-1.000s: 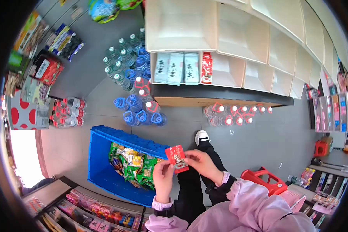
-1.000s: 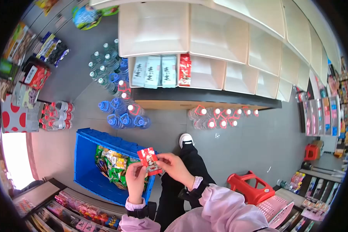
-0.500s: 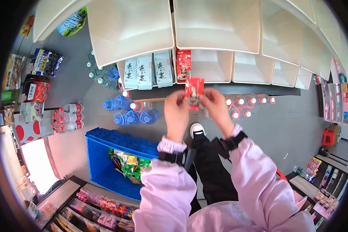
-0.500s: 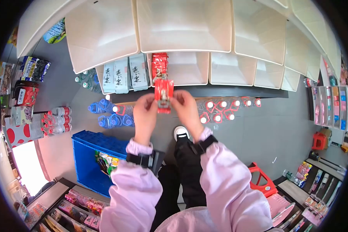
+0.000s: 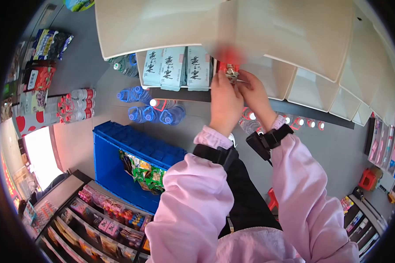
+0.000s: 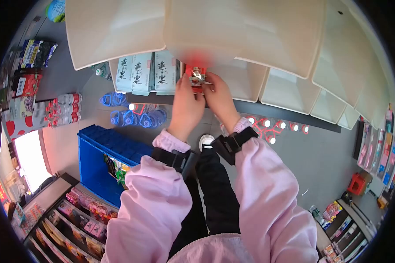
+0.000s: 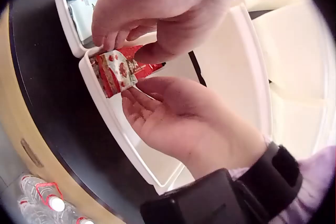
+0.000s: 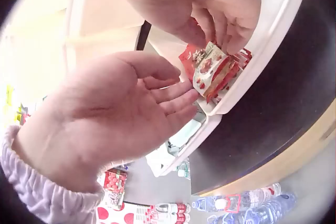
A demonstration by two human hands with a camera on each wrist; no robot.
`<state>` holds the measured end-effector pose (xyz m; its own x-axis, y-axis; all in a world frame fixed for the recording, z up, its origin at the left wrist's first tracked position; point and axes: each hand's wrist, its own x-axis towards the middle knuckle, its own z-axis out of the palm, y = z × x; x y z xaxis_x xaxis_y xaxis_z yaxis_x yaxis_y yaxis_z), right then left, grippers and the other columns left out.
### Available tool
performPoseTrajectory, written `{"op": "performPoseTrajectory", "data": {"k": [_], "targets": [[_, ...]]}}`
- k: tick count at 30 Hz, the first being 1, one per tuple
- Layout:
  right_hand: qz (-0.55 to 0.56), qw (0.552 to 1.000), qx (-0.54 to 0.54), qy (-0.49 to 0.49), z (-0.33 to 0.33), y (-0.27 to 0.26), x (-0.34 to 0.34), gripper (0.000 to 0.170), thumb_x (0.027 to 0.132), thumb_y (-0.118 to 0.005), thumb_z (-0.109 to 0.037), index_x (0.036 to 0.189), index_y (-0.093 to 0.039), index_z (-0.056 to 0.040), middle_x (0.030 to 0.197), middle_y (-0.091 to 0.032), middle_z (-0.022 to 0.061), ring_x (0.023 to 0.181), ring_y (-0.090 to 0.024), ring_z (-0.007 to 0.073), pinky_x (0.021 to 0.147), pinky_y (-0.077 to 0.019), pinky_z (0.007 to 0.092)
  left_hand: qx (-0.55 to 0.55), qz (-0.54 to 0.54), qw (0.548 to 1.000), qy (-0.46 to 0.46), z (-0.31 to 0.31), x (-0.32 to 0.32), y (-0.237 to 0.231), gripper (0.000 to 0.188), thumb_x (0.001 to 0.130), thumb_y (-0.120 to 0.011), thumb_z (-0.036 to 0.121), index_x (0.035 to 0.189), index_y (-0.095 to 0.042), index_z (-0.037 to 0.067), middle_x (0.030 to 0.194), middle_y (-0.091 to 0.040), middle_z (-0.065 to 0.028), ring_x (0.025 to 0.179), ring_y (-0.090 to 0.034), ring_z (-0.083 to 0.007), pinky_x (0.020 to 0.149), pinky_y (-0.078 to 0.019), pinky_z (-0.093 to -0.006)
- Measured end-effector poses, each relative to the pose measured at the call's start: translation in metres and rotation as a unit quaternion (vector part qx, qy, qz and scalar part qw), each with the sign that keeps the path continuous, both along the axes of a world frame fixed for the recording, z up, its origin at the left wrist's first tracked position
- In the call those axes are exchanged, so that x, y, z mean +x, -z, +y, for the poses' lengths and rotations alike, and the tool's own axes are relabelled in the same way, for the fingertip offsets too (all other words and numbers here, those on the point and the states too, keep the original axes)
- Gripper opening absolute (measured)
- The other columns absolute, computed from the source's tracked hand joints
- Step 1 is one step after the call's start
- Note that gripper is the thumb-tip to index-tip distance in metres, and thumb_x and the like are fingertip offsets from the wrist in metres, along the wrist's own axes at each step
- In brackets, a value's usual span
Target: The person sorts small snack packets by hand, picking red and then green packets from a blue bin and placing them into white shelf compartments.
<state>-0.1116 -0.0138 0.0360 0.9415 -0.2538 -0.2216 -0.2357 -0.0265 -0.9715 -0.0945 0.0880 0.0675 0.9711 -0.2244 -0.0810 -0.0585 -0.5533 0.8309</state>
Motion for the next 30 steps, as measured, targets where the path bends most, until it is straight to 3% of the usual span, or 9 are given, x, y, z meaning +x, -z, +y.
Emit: {"op": "performPoseTrajectory", "data": {"k": [6,11,14,16,21,22,26,30], "targets": [[0.028,0.997,0.007,-0.072,-0.001,-0.008,-0.009,0.050,0.079,-0.044,0.006,0.127,-0.034,0.0010,0.125,-0.044,0.0157,0.115,-0.043,0.0224,0.094,-0.0359,0.0303,0.008,0.016,1.000,-0.013,0.007,-0.016,-0.002,0.056,0.072,-0.043,-0.004,0.124,-0.026,-0.010,0.125,-0.029,-0.0332,0.116,-0.034,-0.0428,0.095,-0.0349,-0.0385],[0.052,0.997,-0.017,-0.053,0.003,-0.015,-0.029,0.047,0.083,-0.047,-0.002,0.127,-0.034,0.0020,0.128,-0.040,0.0161,0.115,-0.043,0.0235,0.093,-0.0369,0.0304,-0.038,0.009,0.999,-0.008,0.028,-0.025,-0.006,0.054,0.073,-0.042,-0.005,0.124,-0.029,-0.009,0.125,-0.028,-0.0359,0.119,-0.031,-0.0428,0.095,-0.0344,-0.0399],[0.066,0.997,-0.023,-0.037,0.021,-0.037,-0.054,0.048,0.082,-0.049,-0.001,0.128,-0.034,0.0000,0.127,-0.041,0.0152,0.113,-0.045,0.0219,0.091,-0.0378,0.0301,-0.132,-0.005,0.989,-0.061,0.050,-0.048,-0.014,0.046,0.073,-0.044,-0.005,0.119,-0.038,-0.005,0.122,-0.036,-0.0290,0.114,-0.037,-0.0407,0.093,-0.0360,-0.0379],[0.078,0.994,-0.025,-0.074,0.033,-0.044,-0.076,0.049,0.081,-0.049,0.000,0.128,-0.034,-0.0008,0.125,-0.042,0.0141,0.111,-0.046,0.0208,0.090,-0.0385,0.0298,-0.136,-0.024,0.986,-0.091,0.078,-0.075,-0.017,0.040,0.073,-0.046,-0.005,0.112,-0.045,-0.002,0.117,-0.042,-0.0232,0.108,-0.043,-0.0382,0.090,-0.0380,-0.0358],[0.108,0.975,0.005,-0.195,0.110,-0.048,-0.134,0.048,0.081,-0.049,0.002,0.127,-0.036,-0.0026,0.121,-0.046,0.0116,0.103,-0.050,0.0171,0.085,-0.0415,0.0276,-0.153,0.080,0.973,-0.153,0.184,-0.172,-0.018,0.030,0.073,-0.047,-0.008,0.101,-0.052,0.002,0.106,-0.049,-0.0164,0.088,-0.054,-0.0290,0.075,-0.0436,-0.0302],[0.128,0.968,0.024,-0.217,0.131,-0.051,-0.143,0.047,0.081,-0.049,0.002,0.126,-0.037,-0.0029,0.120,-0.047,0.0113,0.101,-0.051,0.0165,0.084,-0.0420,0.0271,-0.140,0.111,0.968,-0.178,0.209,-0.191,-0.021,0.026,0.074,-0.048,-0.004,0.099,-0.052,0.002,0.104,-0.051,-0.0165,0.091,-0.052,-0.0334,0.077,-0.0440,-0.0335],[0.177,0.936,0.080,-0.295,0.206,-0.051,-0.176,0.043,0.082,-0.049,0.001,0.124,-0.039,-0.0037,0.115,-0.050,0.0114,0.094,-0.053,0.0140,0.080,-0.0434,0.0249,-0.068,0.159,0.945,-0.276,0.294,-0.276,0.003,0.022,0.075,-0.049,-0.003,0.096,-0.054,0.001,0.093,-0.056,-0.0155,0.088,-0.053,-0.0324,0.078,-0.0432,-0.0341],[0.219,0.901,0.078,-0.365,0.277,-0.052,-0.194,0.038,0.082,-0.049,0.000,0.120,-0.043,-0.0025,0.109,-0.054,0.0109,0.090,-0.055,0.0132,0.078,-0.0444,0.0248,-0.111,0.213,0.902,-0.358,0.352,-0.330,0.002,0.019,0.080,-0.048,0.000,0.098,-0.054,0.000,0.091,-0.058,-0.0125,0.081,-0.057,-0.0227,0.073,-0.0452,-0.0290]]}}
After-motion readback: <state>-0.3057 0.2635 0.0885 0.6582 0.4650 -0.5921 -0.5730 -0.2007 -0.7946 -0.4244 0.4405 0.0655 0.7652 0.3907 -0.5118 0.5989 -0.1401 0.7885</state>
